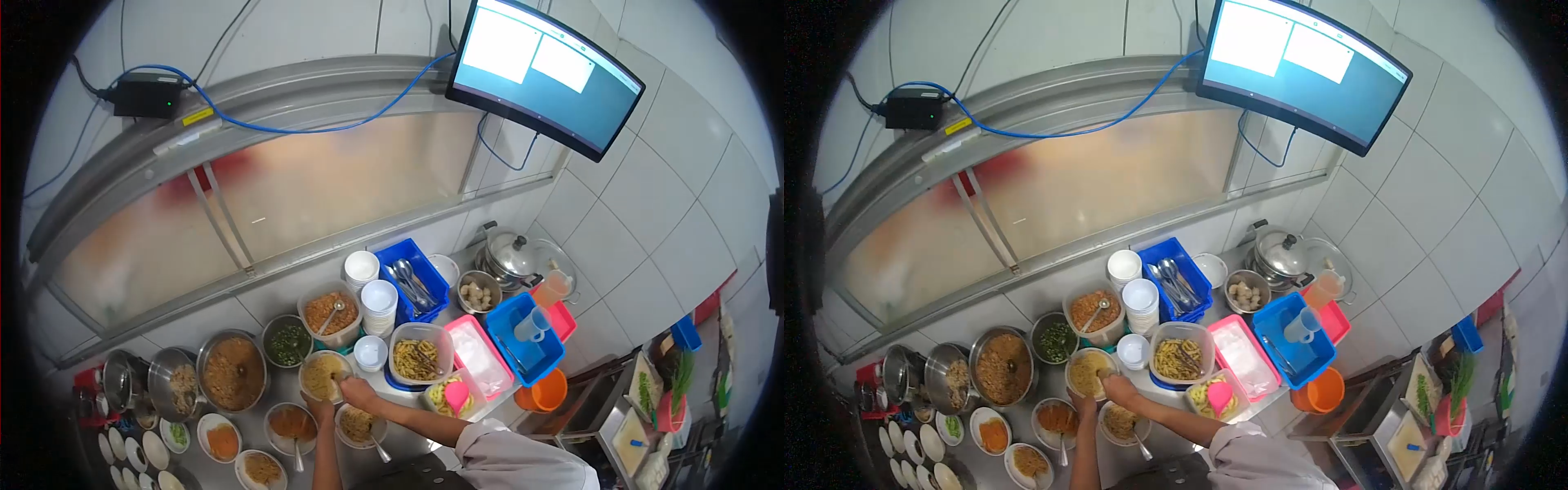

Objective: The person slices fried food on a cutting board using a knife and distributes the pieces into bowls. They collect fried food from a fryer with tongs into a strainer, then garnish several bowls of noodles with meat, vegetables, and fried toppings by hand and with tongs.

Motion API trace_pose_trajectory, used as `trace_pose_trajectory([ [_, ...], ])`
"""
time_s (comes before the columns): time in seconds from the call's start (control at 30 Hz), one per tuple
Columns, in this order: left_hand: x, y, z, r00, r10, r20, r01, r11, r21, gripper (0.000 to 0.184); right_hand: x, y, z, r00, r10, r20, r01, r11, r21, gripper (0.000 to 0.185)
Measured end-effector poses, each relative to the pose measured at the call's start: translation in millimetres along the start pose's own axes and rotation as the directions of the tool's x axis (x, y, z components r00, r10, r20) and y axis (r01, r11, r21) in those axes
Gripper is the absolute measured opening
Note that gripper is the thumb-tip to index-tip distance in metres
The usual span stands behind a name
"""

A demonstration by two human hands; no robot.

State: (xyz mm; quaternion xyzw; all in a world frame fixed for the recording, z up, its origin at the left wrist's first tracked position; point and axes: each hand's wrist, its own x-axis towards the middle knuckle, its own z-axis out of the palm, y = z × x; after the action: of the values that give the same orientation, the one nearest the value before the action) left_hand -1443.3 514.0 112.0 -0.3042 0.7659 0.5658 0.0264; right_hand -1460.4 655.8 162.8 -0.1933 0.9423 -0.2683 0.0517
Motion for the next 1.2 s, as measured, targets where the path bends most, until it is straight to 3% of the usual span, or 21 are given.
trace_pose_trajectory([
  [0.07,2.4,-13.3,-10.7,0.998,0.024,0.064,-0.015,0.99,-0.139,0.088,-7.4,-23.4,-10.8,0.99,0.129,0.048,-0.126,0.99,-0.064,0.055],
  [0.1,-16.4,-9.8,-21.8,0.994,0.052,0.098,-0.037,0.989,-0.146,0.086,-14.7,-28.1,2.4,0.978,0.087,-0.19,-0.12,0.978,-0.17,0.054],
  [0.17,-63.0,26.2,-43.1,0.978,0.123,0.167,-0.09,0.977,-0.192,0.083,-43.0,-69.7,-43.5,0.934,0.01,-0.358,-0.102,0.966,-0.238,0.052],
  [0.23,-124.2,62.2,-102.7,0.853,0.26,0.452,-0.196,0.963,-0.185,0.068,-84.3,-100.0,-81.0,0.864,-0.066,-0.499,-0.107,0.944,-0.311,0.05],
  [0.3,-168.5,60.1,-158.5,0.657,0.238,0.715,-0.305,0.952,-0.036,0.056,-128.7,-114.5,-95.9,0.935,-0.103,-0.339,0.144,0.985,0.099,0.044],
  [0.37,-160.9,-27.4,-196.3,0.367,0.066,0.928,-0.325,0.944,0.062,0.045,-188.3,-145.7,-114.4,0.964,0.177,0.198,-0.264,0.728,0.633,0.041],
  [0.47,-143.9,-98.5,-200.5,0.092,-0.248,0.964,-0.44,0.859,0.263,0.046,-283.9,-130.0,-41.4,0.968,0.053,0.247,-0.198,0.768,0.609,0.044],
  [0.5,-138.2,-111.1,-193.8,0.04,-0.316,0.948,-0.492,0.82,0.294,0.047,-322.8,-132.1,-32.0,0.896,0.121,0.427,-0.362,0.757,0.544,0.054],
  [0.57,-140.3,-115.8,-167.7,-0.049,-0.423,0.905,-0.598,0.738,0.313,0.047,-387.5,-116.9,66.0,0.467,0.42,0.778,-0.845,0.472,0.252,0.062],
  [0.6,-147.7,-120.0,-150.1,-0.104,-0.46,0.882,-0.652,0.701,0.289,0.048,-425.2,-99.8,125.7,0.389,0.398,0.831,-0.898,0.365,0.246,0.064],
  [0.67,-184.0,-119.9,-102.2,-0.194,-0.521,0.831,-0.75,0.625,0.216,0.048,-492.2,-119.5,195.0,0.383,0.405,0.83,-0.923,0.154,0.351,0.071],
  [0.8,-293.8,-146.3,-19.6,-0.351,-0.608,0.712,-0.863,0.504,0.006,0.05,-594.9,-189.5,276.4,0.395,0.586,0.707,-0.755,-0.231,0.613,0.088],
  [0.83,-328.6,-158.8,-4.9,-0.379,-0.634,0.674,-0.877,0.479,-0.043,0.05,-616.6,-235.7,240.0,0.35,0.686,0.638,-0.781,-0.162,0.603,0.089],
  [0.9,-400.4,-192.4,15.9,-0.415,-0.698,0.584,-0.896,0.425,-0.129,0.051,-656.5,-246.4,355.5,0.42,0.76,0.496,-0.591,-0.186,0.785,0.085],
  [0.97,-467.8,-239.4,29.1,-0.418,-0.759,0.5,-0.908,0.366,-0.204,0.052,-683.8,-282.2,421.7,0.154,0.899,0.409,-0.177,-0.382,0.907,0.073],
  [1.0,-495.9,-264.6,34.8,-0.415,-0.782,0.465,-0.91,0.342,-0.237,0.053,-703.7,-321.0,428.7,0.069,0.823,0.563,-0.312,-0.519,0.796,0.093],
  [1.03,-529.2,-290.1,33.4,-0.396,-0.807,0.439,-0.915,0.308,-0.259,0.053,-728.9,-373.1,412.1,-0.027,0.801,0.598,-0.125,-0.596,0.793,0.091],
  [1.07,-555.5,-315.1,36.0,-0.372,-0.827,0.421,-0.922,0.276,-0.272,0.053,-750.3,-384.9,450.4,-0.13,0.83,0.543,-0.015,-0.549,0.836,0.089],
  [1.13,-592.3,-371.5,36.8,-0.31,-0.858,0.408,-0.939,0.209,-0.275,0.054,-794.0,-447.7,494.1,-0.415,0.615,0.67,0.18,-0.666,0.723,0.082],
  [1.17,-609.1,-395.5,43.2,-0.281,-0.864,0.417,-0.947,0.18,-0.266,0.055,-814.3,-470.6,503.7,-0.413,0.597,0.688,0.215,-0.671,0.71,0.082],
  [1.2,-623.3,-419.6,46.9,-0.246,-0.868,0.432,-0.958,0.15,-0.245,0.055,-837.0,-502.7,511.6,-0.6,0.45,0.661,0.242,-0.685,0.687,0.072],
])
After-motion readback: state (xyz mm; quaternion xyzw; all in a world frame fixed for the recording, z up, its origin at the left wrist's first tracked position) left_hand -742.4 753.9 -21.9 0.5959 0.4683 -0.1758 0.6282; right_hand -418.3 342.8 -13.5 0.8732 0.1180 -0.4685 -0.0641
